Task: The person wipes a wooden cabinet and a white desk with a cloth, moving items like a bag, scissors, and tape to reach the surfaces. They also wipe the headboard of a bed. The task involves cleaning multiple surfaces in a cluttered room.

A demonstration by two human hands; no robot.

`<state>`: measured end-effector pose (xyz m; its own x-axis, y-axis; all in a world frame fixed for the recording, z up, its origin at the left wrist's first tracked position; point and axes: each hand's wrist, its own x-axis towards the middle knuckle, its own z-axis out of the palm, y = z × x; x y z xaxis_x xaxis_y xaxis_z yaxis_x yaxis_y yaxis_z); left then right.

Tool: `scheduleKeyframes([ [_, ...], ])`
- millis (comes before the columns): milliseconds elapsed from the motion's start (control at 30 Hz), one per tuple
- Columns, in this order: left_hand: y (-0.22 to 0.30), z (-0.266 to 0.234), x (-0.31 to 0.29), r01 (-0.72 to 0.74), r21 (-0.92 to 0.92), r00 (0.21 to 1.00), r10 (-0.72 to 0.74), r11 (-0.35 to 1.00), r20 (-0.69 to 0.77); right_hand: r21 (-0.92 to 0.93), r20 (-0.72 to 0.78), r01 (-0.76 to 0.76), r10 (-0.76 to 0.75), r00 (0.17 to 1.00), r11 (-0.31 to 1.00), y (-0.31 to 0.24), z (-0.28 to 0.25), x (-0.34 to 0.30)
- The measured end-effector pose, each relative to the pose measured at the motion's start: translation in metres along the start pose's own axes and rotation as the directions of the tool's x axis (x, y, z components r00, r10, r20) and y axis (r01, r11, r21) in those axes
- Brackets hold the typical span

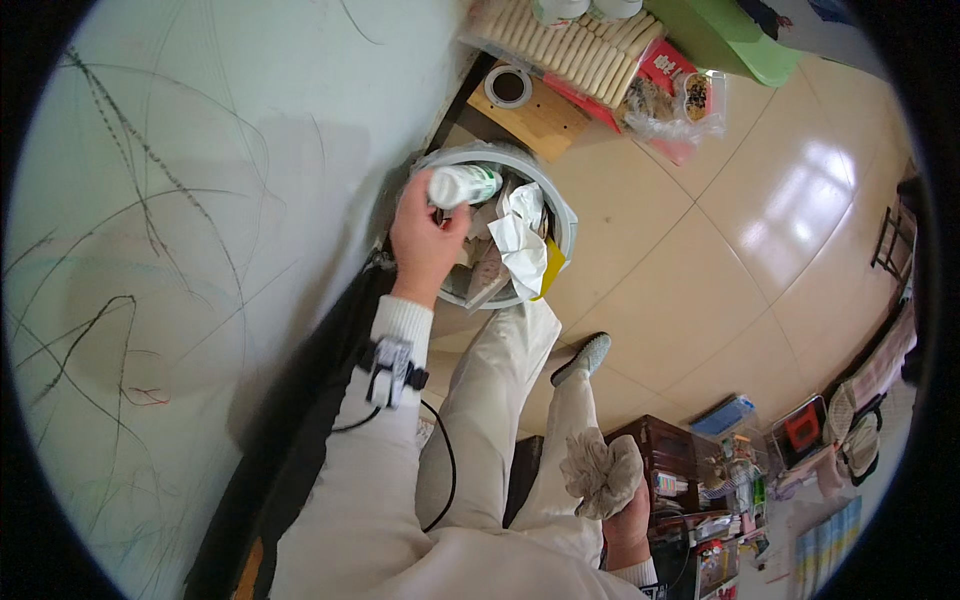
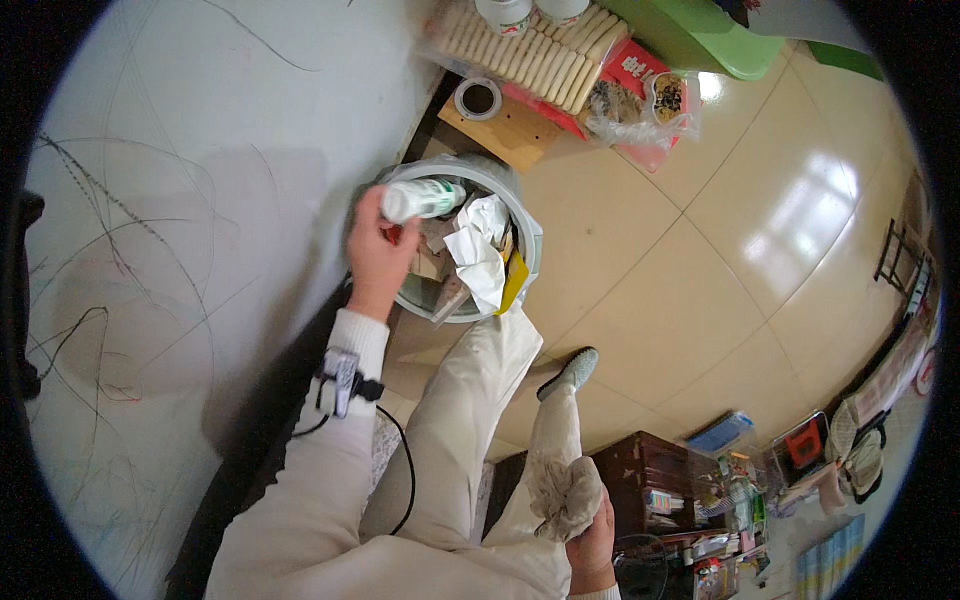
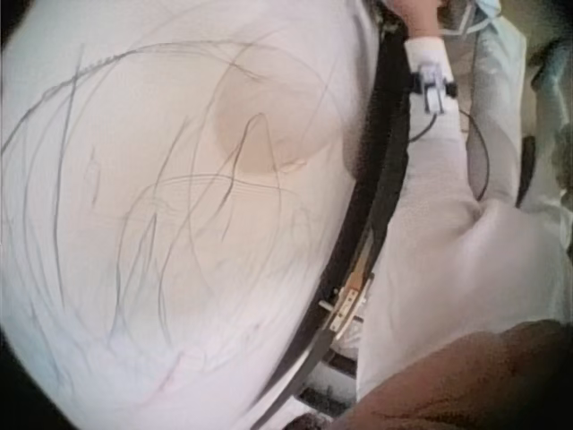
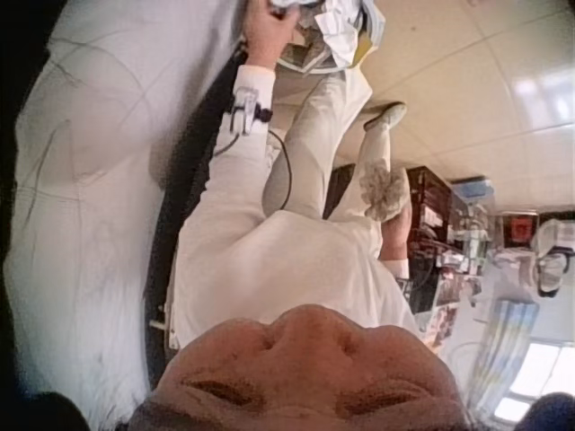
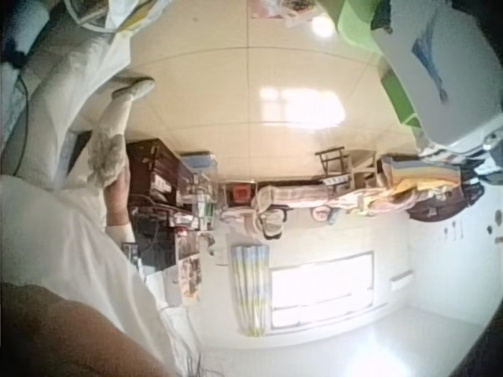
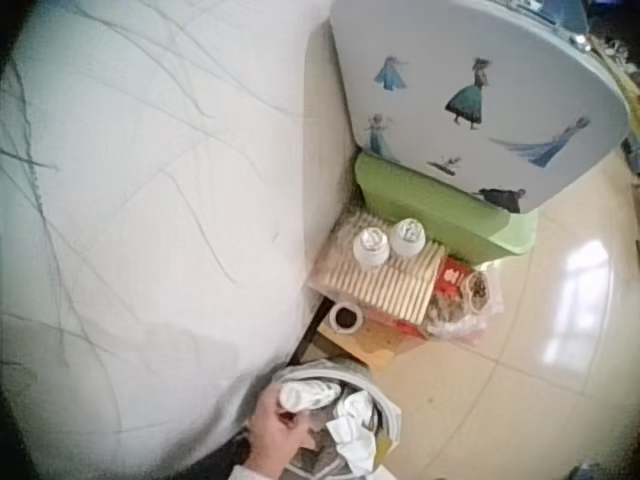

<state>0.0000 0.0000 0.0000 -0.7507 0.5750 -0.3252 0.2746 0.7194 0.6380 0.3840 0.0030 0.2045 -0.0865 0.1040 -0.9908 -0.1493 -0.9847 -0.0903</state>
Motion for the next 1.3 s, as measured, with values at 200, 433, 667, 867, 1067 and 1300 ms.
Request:
scheduleKeyframes([
  [200, 0.055, -0.041, 0.031, 0.065, -0.802, 0.992, -0.129, 0.593, -0.015, 0.003, -0.003, -0.007, 0.007, 1.000, 1.000, 0.005, -0.002, -0.004],
  [433, 0.085, -0.004, 0.089, 0.263, -0.965, 0.960, -0.096, 0.010, 0.261, 0.038, -0.010, 0.046, -0.045, 0.999, 0.998, 0.005, 0.005, -0.010],
  [667, 0.097, 0.062, 0.130, 0.273, -0.934, 0.950, -0.219, 0.231, 0.224, 0.066, 0.000, 0.073, -0.074, 0.997, 0.995, 0.007, 0.001, -0.012],
  [867, 0.092, 0.099, 0.153, 0.321, -0.917, 0.916, -0.324, 0.238, 0.236, 0.111, -0.023, 0.065, -0.063, 0.998, 0.992, 0.012, -0.003, -0.011],
  [1067, 0.084, 0.086, 0.132, 0.286, -0.892, 0.941, -0.280, 0.349, 0.192, 0.083, -0.008, 0.082, -0.081, 0.997, 0.993, 0.009, -0.003, -0.009],
  [1300, 0.000, 0.016, 0.041, 0.185, -0.676, 0.979, -0.197, 0.713, 0.060, -0.002, 0.032, 0.081, -0.081, 0.996, 0.997, 0.005, -0.006, -0.008],
])
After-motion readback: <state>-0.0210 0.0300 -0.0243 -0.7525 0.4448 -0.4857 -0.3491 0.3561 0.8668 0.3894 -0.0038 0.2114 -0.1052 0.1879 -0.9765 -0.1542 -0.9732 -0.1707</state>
